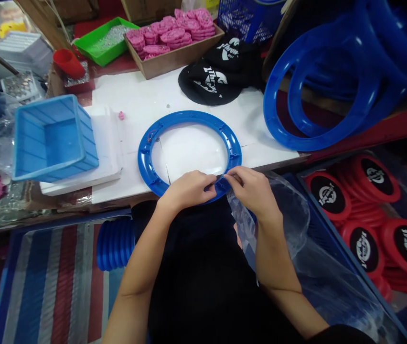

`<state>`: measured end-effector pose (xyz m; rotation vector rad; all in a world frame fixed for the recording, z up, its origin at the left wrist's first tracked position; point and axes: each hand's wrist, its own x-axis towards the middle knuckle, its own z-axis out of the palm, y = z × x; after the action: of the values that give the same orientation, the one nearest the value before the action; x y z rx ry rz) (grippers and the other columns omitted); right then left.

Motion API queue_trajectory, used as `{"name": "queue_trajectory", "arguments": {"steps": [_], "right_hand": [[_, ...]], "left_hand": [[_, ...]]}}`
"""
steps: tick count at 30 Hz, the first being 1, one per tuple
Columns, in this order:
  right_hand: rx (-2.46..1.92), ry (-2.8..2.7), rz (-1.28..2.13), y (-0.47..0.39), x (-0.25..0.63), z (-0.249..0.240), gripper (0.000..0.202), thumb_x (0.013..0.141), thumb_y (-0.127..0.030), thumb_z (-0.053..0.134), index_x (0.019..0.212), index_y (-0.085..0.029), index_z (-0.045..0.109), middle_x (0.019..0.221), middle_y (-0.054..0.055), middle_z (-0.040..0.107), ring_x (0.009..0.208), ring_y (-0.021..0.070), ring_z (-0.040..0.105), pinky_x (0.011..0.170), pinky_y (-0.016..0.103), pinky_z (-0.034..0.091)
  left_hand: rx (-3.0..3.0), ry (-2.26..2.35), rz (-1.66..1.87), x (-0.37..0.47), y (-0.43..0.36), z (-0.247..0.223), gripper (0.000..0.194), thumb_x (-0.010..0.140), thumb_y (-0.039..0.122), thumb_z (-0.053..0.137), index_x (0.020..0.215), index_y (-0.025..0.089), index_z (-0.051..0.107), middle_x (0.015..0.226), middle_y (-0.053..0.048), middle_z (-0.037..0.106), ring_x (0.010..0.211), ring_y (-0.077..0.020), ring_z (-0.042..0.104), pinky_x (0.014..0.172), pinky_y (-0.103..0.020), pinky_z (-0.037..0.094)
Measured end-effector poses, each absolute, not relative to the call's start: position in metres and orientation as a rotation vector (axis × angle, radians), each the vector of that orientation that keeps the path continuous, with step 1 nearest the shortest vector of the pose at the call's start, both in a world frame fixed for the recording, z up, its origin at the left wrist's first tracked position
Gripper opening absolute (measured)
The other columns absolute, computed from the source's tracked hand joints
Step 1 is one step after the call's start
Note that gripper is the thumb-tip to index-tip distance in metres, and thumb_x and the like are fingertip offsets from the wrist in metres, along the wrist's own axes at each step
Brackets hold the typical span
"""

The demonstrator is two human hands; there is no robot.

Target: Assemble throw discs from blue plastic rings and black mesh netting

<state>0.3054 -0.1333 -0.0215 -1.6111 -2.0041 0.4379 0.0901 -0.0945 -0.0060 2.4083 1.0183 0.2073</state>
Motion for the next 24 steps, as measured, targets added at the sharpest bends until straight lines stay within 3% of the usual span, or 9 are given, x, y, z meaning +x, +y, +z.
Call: {"name": "queue_trajectory", "arguments": {"steps": [5,13,20,24], "right_hand": [[-1.636,-2.058,0.328,-0.140,0.297,-0.022,0.018,0.106,-0.027,0.058,0.090,-0.024,0.066,0.089,0.005,0.077,0.083,0.0227,0.069,0.073,0.034,0.039],[-1.586,-2.353,0.192,-0.135,0.300,-0.016,0.026,0.109,-0.026,0.050,0.092,-0.021,0.069,0.091,0.008,0.078,0.083,0.0231,0.068,0.067,0.035,0.031],[-1.684,-2.229,0.343,-0.131,0.297,-0.012,0.014,0.104,-0.026,0.060,0.093,-0.025,0.069,0.093,0.004,0.080,0.085,0.0242,0.071,0.067,0.034,0.034],[-1.706,-2.207,0.272,-0.138,0.292,-0.016,0.016,0.105,-0.026,0.058,0.093,-0.024,0.069,0.091,0.005,0.078,0.085,0.0247,0.072,0.066,0.034,0.032]], "left_hand": [[2.403,0.903,0.272,0.083,-0.090,-0.004,0.020,0.092,0.017,0.054,0.083,0.019,0.072,0.077,-0.006,0.074,0.069,-0.0177,0.067,0.070,-0.028,0.046],[2.492,0.890,0.167,0.077,-0.085,-0.001,0.019,0.090,0.020,0.055,0.084,0.020,0.072,0.073,-0.005,0.072,0.068,-0.0188,0.066,0.067,-0.030,0.045],[2.413,0.968,0.150,0.088,-0.094,0.012,0.022,0.098,0.021,0.053,0.099,0.015,0.074,0.099,-0.013,0.080,0.091,-0.0250,0.075,0.082,-0.033,0.055],[2.364,1.066,0.137,0.098,-0.097,0.007,0.026,0.102,0.018,0.048,0.093,0.015,0.072,0.094,-0.013,0.079,0.087,-0.0239,0.074,0.081,-0.033,0.054]]}}
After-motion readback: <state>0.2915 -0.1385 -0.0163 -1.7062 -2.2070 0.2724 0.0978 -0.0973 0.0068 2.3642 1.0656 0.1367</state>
